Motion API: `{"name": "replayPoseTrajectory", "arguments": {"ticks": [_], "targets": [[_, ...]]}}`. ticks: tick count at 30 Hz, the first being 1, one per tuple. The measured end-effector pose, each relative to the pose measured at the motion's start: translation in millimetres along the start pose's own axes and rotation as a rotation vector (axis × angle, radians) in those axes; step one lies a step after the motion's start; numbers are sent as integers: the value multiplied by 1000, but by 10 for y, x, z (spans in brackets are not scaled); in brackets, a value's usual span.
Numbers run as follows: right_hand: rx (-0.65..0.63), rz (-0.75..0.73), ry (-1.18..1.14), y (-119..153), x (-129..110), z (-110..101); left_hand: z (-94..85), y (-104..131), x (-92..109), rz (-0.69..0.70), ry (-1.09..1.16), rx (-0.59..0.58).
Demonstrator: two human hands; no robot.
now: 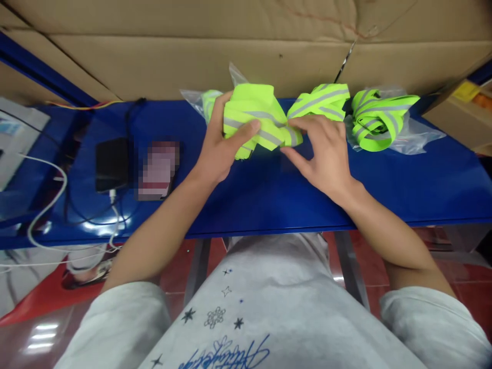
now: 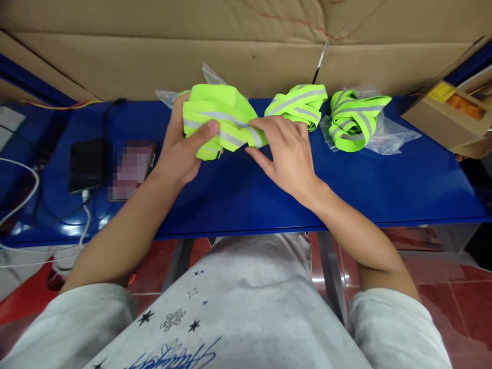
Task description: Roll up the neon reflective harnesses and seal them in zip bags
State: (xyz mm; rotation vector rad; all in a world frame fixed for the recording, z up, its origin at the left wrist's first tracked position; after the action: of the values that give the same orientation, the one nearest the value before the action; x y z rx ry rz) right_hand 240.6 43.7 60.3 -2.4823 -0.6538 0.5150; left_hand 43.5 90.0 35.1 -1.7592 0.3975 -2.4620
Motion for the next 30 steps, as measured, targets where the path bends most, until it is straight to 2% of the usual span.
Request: {"name": "replayPoseTrajectory", "arguments": {"ticks": [4,8,11,15,19,21,24,27,30], "targets": [[96,42,-50,-15,85,0,-11,-13,27,-80,42,10],[244,50,-126,0,67,-184,-66,-47,102,8,11,17],[314,116,-292,5,114,-232,-60,-63,120,66,33,-27],[344,192,-497,-16,153,-206,-22,-33,72,48,78,-24],[482,171,-459,11,94,-399,25,-4,-28,-6,96,-61],[436,148,-402,12,40,-468,21,-23,-60,-7,96,-105],[274,188,-370,3,20,-481,-33,-81,-28,44,91,-129],[193,247,-365,-6,68,-483,-109,-127,42,70,108,-72],[84,213,-503,-54,118,-388,-149,-139,68,58,103,-13]]}}
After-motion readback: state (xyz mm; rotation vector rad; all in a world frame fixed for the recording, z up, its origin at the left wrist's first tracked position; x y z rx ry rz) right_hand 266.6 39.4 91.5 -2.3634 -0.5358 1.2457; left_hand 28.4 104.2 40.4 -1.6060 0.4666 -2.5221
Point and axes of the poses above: each hand's wrist, its own y-axis away from the middle knuckle, its own z-axis out of the palm, x = y × z, the point moved 7 cm from there along -y, towards the middle knuckle, and after that the axes turned 9 degrees about y, right-handed, at the moved point
